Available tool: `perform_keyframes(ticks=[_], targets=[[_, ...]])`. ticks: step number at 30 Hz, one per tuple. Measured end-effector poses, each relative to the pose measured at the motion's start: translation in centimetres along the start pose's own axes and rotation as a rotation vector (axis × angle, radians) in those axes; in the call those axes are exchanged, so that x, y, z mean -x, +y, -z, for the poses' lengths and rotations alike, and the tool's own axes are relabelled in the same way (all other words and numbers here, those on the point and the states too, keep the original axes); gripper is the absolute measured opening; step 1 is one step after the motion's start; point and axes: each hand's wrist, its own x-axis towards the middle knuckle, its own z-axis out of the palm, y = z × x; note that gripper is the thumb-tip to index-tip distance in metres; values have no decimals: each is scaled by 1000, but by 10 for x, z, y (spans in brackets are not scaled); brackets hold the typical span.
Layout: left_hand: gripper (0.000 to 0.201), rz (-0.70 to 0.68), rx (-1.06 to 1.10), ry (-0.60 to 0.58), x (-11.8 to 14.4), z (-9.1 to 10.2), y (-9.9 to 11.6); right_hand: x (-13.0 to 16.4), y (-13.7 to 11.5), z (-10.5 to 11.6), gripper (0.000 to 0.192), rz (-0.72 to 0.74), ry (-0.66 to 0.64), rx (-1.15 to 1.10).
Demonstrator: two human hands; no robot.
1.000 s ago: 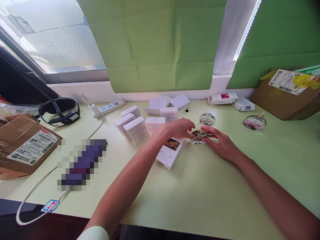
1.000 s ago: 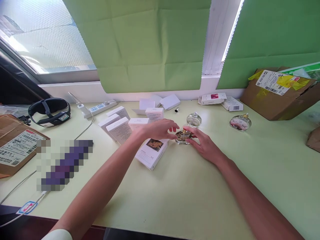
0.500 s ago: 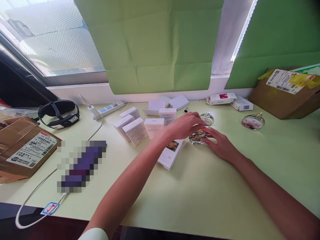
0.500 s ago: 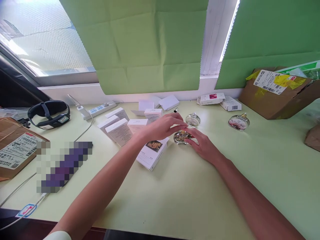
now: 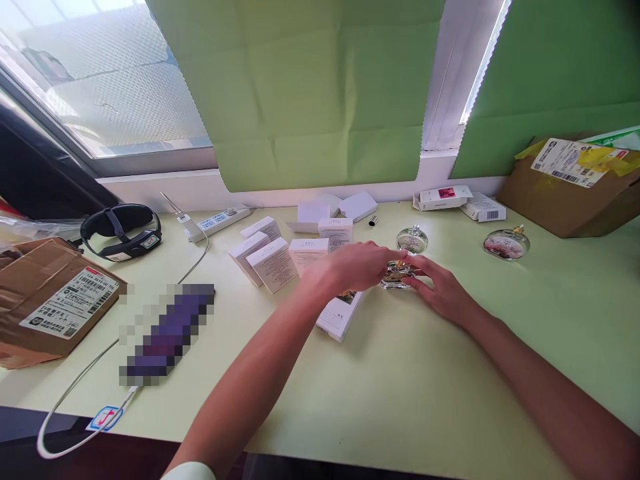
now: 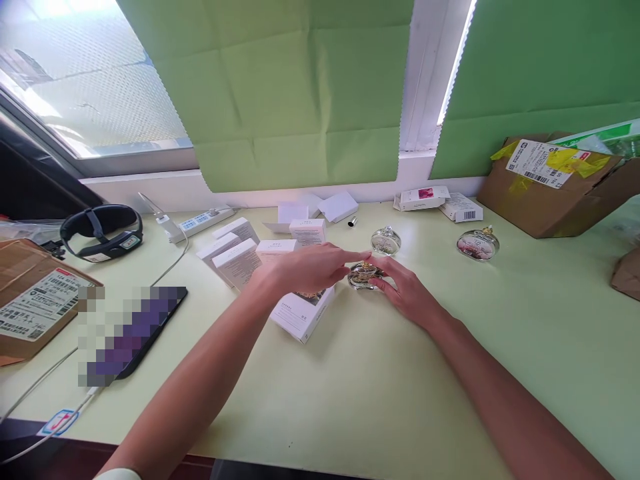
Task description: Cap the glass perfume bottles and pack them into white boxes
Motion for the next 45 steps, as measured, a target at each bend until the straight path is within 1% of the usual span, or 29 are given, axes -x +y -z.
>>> perform_keyframes(ticks=[6, 9, 15, 19, 23, 27, 30, 32, 33, 35, 36, 37, 38, 40, 42, 43, 45], targets=[[59, 39, -14, -40, 2, 4, 2, 1, 3, -2, 41, 15, 27, 42], [59, 58, -21, -42, 1, 4, 1, 1, 4, -3, 41, 14, 33, 51], [54, 50, 0, -38, -3, 0, -3, 2, 3, -4, 41, 21, 48, 62], [56, 45, -23, -23, -7, -4, -7, 1, 2, -5, 39, 26, 69, 64], [56, 56, -23, -31, -9, -5, -7, 1, 1, -6, 38, 19, 85, 69], [56, 76, -39, -34, -6, -4, -1, 2, 2, -7, 40, 1, 73, 52], [56, 61, -39, -7, 1, 2, -1, 2, 1, -6, 43, -16, 46, 65], [57, 46, -7, 75, 11, 11, -8, 2, -1, -5, 45, -9, 13, 52], [58, 53, 19, 143, 16, 16, -15, 2, -1, -4, 46, -6, -3, 39], [56, 99, 76, 322, 29, 25, -34, 2, -2, -4, 48, -29, -18, 5], [56, 133, 95, 363, 34, 28, -45, 3, -3, -3, 50, -67, -17, -12], [55, 179, 104, 376, 39, 30, -56, 3, -3, -3, 55, -118, -16, -31], [55, 229, 106, 353, 43, 30, -67, 4, -2, -3, 61, -175, -15, -51], [60, 369, 107, 255, 48, 27, -86, 4, -2, -3, 75, -283, -21, -87], [62, 453, 156, 174, 51, 23, -100, 4, -3, -3, 81, -349, -34, -108], [58, 467, 181, 170, 51, 22, -106, 4, -4, -3, 81, -369, -42, -114], [50, 474, 189, 215, 51, 23, -118, 3, -5, -2, 78, -395, -50, -119]])
